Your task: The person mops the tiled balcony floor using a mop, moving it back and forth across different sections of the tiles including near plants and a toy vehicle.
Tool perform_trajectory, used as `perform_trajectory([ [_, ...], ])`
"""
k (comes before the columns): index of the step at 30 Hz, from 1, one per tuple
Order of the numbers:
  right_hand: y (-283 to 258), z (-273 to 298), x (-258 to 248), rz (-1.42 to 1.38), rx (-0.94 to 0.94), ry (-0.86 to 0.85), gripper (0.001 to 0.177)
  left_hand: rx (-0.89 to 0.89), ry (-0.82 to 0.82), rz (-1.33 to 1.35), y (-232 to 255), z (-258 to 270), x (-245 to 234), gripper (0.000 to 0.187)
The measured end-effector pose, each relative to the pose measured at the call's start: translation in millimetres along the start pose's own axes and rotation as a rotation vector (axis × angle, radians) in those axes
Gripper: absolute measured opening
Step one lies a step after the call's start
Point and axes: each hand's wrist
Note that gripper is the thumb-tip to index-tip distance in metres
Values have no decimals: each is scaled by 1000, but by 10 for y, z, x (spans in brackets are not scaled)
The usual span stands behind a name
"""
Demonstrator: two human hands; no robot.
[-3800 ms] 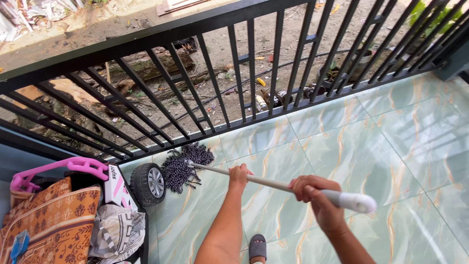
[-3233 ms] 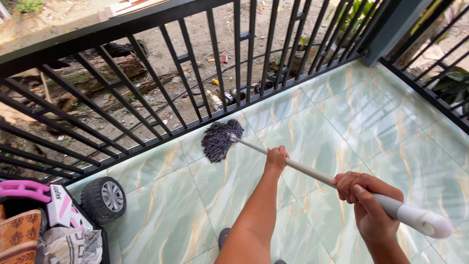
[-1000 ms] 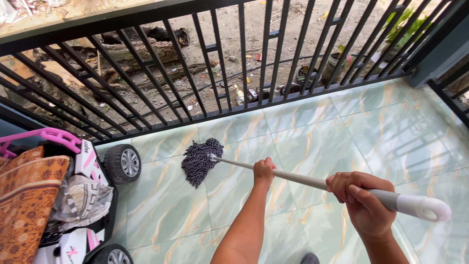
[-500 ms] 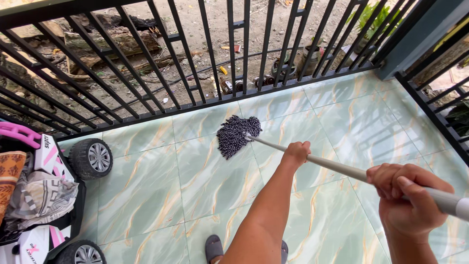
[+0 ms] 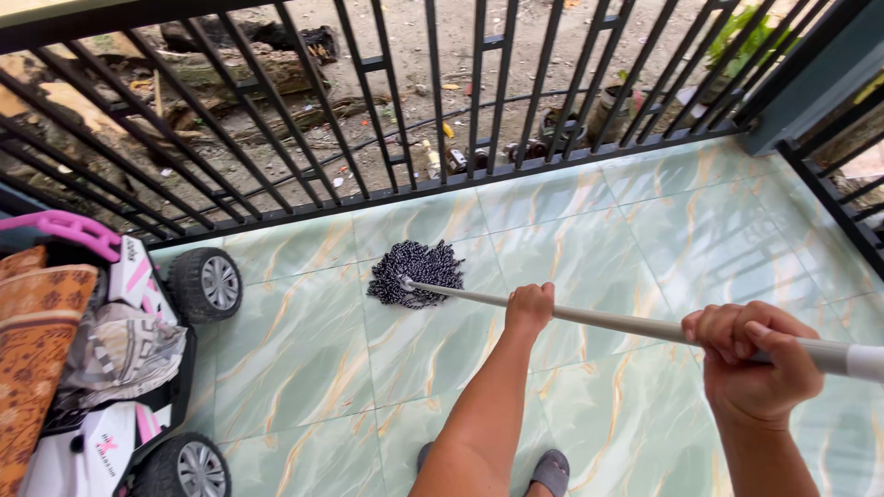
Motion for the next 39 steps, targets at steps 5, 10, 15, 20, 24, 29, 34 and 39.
perform_trajectory([
  [5, 334, 307, 856, -83, 53, -102, 26, -238, 138, 136, -938, 265, -623, 45],
  [10, 615, 526, 1700, -153, 114, -245, 21, -490, 232, 265, -1783, 558, -1317, 51],
  [15, 1035, 912, 2396, -241, 197, -383, 22, -594, 378, 205, -2925, 945, -1674, 55],
  [20, 1482, 1487, 2916, -321, 266, -467, 23, -588, 462, 70, -3966, 1526, -1936, 62],
  [24, 1644, 1768, 3142, -350, 360, -525, 23, -689, 479, 140, -4358, 1943, -2173, 58],
  [29, 1495, 1639, 3003, -292, 344, -572, 23, -731, 403, 338, -4209, 1998, -2072, 56],
  [34, 1107, 1209, 2490, -270, 305, -523, 21, -307, 380, -112, -3502, 1585, -1554, 23],
  [39, 664, 810, 2182, -232, 229, -566, 33, -183, 467, -119, -2613, 1355, -1379, 11],
])
Point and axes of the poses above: each hand's wrist, its own z-axis away from the middle knuckle, its own x-axis out of the palm, y = z × x, and after that the axes turned 8 degrees about y, right-handed
